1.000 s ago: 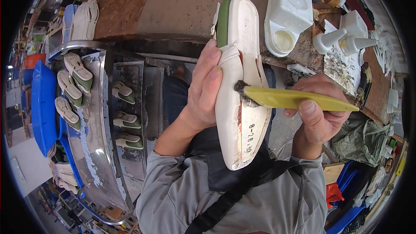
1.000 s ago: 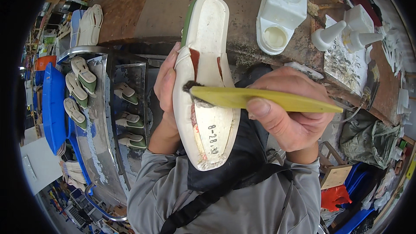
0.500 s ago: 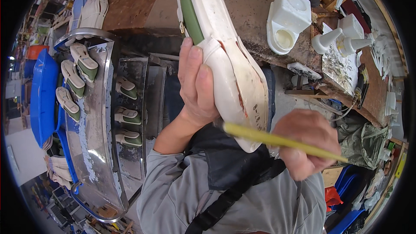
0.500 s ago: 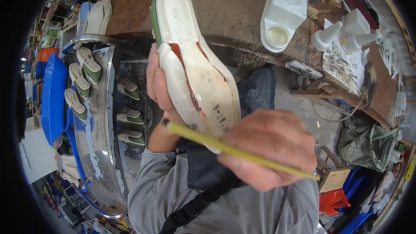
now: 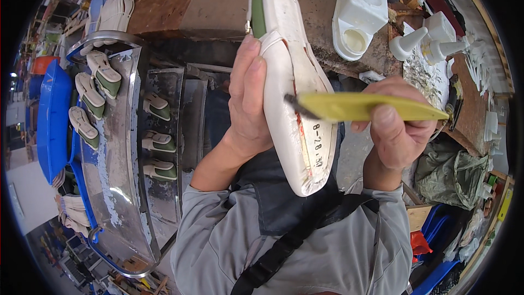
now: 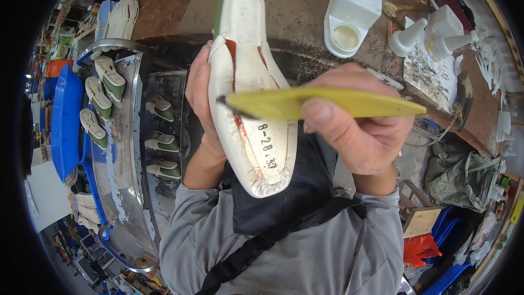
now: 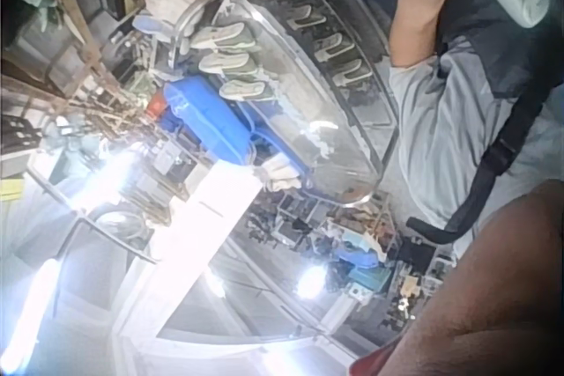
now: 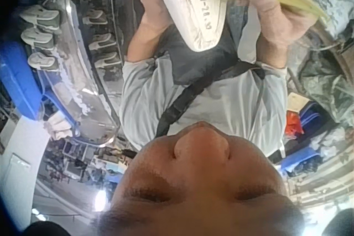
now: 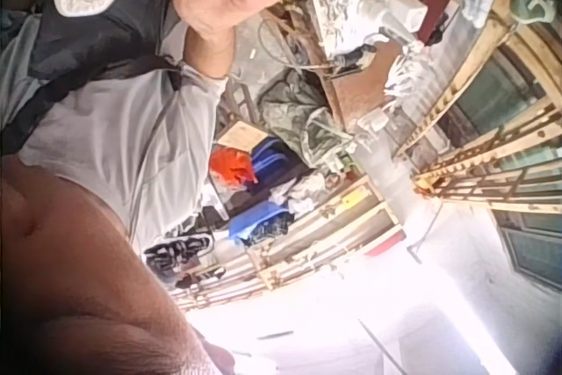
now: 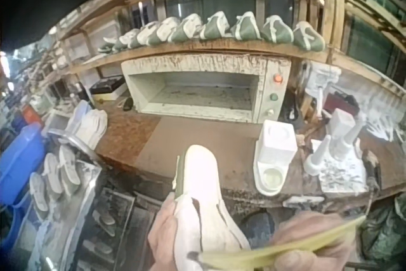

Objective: Applying adhesive to the base of shoe uppers mounted on lasts using a brush.

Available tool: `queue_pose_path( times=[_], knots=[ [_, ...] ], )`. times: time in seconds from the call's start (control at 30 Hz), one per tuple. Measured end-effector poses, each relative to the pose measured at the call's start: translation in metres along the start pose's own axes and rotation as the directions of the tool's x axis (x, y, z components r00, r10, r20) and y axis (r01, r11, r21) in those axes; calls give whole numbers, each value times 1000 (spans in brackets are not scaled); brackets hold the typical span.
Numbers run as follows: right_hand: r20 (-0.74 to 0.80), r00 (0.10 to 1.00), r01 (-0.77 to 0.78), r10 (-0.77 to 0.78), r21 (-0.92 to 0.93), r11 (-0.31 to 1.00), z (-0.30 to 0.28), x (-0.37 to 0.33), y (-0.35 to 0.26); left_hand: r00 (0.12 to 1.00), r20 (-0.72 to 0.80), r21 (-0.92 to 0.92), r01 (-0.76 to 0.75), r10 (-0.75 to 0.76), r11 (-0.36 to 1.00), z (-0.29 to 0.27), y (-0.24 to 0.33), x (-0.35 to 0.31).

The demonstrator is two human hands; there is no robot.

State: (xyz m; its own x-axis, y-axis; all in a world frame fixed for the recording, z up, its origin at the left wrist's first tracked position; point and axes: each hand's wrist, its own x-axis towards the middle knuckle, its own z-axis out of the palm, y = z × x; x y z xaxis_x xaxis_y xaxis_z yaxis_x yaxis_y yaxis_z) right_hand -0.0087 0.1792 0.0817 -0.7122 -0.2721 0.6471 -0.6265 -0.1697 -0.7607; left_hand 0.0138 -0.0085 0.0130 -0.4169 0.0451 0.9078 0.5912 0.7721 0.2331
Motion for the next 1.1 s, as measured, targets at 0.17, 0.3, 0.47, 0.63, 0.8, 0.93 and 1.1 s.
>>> queue_pose_path(
  times=[0.17, 0.3, 0.47, 0.63, 0.8, 0.93, 1.1],
  knots=[
    [64, 995, -77, 73, 66, 995, -4, -10, -9, 996, -2, -89, 92, -93, 992, 2, 7, -1],
    [13, 977, -211, 211, 106, 972, -6, -18, -16, 993, 53, -127, 113, -107, 985, 0, 7, -1],
    [61, 982, -183, 177, 102, 978, -12, -23, -18, 992, 84, -158, 102, -89, 982, 2, 7, -2],
    [96, 993, -90, 74, 174, 981, -15, -28, -15, 975, 181, -139, 155, -129, 978, 1, 7, -5],
    [127, 992, -4, -22, 200, 980, -17, -29, -14, 952, 254, -174, 221, -173, 960, -3, 11, -1],
    [174, 978, 74, -114, 218, 973, -19, -30, -13, 936, 293, -209, 261, -194, 942, -5, 13, 1],
    [185, 963, 149, -195, 234, 961, -19, -31, -12, 907, 360, -237, 316, -219, 919, -8, 17, 3]
  ],
)
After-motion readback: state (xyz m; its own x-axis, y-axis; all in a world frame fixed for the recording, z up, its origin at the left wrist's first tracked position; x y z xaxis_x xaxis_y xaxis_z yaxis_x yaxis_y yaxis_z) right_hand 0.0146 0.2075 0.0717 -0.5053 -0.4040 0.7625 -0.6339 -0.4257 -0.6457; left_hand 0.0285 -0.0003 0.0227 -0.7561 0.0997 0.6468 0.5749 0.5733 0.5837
